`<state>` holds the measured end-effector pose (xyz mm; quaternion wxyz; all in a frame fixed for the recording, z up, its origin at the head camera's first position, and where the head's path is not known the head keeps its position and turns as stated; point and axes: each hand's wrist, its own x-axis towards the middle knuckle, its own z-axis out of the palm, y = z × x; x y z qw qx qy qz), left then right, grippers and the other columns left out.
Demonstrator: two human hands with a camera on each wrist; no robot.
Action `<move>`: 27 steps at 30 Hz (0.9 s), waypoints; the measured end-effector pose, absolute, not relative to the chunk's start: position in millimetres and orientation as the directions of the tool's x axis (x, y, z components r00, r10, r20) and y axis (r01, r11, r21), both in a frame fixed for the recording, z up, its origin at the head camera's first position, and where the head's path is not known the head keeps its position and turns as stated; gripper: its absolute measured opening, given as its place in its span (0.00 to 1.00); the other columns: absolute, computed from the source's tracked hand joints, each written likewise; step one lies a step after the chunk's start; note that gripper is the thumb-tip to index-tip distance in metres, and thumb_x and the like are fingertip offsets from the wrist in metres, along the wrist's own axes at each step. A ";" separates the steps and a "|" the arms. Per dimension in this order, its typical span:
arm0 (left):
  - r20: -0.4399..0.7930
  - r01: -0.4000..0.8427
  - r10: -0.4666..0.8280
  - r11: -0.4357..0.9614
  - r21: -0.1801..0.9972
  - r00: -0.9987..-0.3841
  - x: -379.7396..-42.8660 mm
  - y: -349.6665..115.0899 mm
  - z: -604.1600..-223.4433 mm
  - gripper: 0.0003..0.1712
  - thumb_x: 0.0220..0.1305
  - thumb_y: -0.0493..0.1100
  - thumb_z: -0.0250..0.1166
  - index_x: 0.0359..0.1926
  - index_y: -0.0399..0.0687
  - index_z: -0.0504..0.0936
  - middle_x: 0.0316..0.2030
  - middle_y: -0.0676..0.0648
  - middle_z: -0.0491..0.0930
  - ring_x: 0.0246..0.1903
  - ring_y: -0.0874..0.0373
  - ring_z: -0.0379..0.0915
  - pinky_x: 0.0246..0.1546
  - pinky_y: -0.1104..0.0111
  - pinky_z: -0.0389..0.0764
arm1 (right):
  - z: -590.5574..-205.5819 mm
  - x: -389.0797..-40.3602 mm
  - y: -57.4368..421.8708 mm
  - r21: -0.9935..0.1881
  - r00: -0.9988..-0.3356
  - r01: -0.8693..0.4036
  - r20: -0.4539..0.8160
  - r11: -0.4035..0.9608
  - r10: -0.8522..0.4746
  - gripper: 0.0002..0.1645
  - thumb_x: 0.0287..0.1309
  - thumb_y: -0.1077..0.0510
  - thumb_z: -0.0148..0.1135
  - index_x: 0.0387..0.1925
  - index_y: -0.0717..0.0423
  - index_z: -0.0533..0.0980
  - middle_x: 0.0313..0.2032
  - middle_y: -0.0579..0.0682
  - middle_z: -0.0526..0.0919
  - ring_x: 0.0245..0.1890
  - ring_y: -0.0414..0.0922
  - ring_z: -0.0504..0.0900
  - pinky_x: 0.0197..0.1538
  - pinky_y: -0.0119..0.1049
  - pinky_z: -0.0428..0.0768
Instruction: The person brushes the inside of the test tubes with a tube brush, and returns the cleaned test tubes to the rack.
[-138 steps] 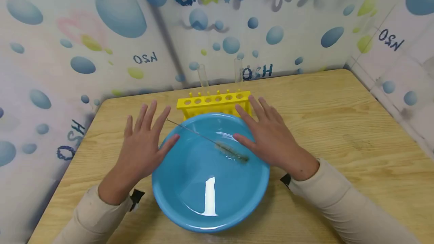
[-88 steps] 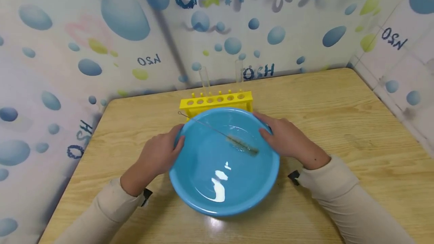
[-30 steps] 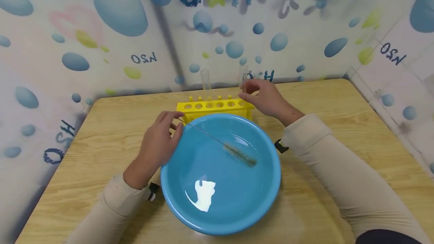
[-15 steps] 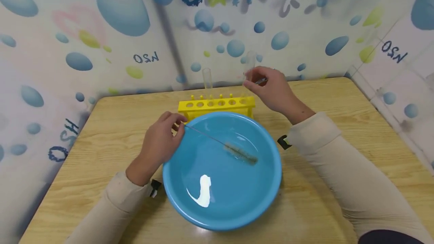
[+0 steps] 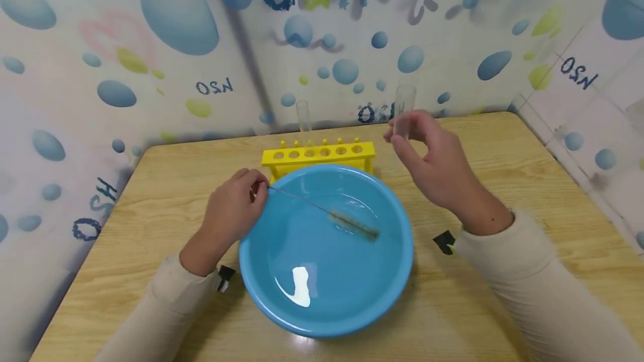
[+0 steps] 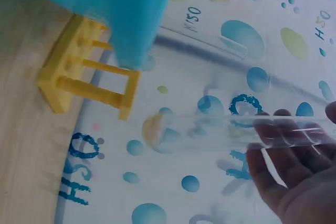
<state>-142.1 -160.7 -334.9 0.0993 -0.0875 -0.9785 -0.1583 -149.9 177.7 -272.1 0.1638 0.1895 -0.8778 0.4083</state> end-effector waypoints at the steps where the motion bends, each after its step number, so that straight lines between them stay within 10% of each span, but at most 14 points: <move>1: 0.213 0.202 0.143 0.937 0.284 -0.966 -140.3 -161.5 -334.1 0.13 0.73 0.48 0.57 0.45 0.44 0.82 0.34 0.47 0.78 0.25 0.56 0.71 0.23 0.68 0.75 | -276.7 -144.2 179.3 -0.635 -0.879 -0.460 0.426 0.621 -0.215 0.11 0.75 0.54 0.52 0.49 0.58 0.72 0.50 0.49 0.80 0.51 0.39 0.79 0.59 0.22 0.71; 12: 0.074 0.196 0.182 0.918 0.346 -0.981 -114.9 -183.7 -334.6 0.11 0.75 0.48 0.56 0.46 0.48 0.79 0.33 0.50 0.79 0.27 0.57 0.72 0.26 0.69 0.76 | -317.1 -117.6 186.7 -0.511 -0.890 -0.456 0.254 0.729 -0.379 0.20 0.71 0.58 0.58 0.62 0.54 0.73 0.44 0.48 0.82 0.42 0.42 0.79 0.42 0.38 0.83; 27: 0.059 0.276 0.276 0.875 0.398 -0.959 -113.3 -203.3 -310.1 0.19 0.76 0.50 0.56 0.25 0.52 0.73 0.17 0.52 0.64 0.18 0.59 0.62 0.21 0.69 0.64 | -317.5 -121.9 188.5 -0.382 -0.924 -0.381 0.189 0.842 -0.332 0.20 0.68 0.55 0.59 0.59 0.54 0.76 0.33 0.48 0.78 0.32 0.44 0.73 0.29 0.32 0.75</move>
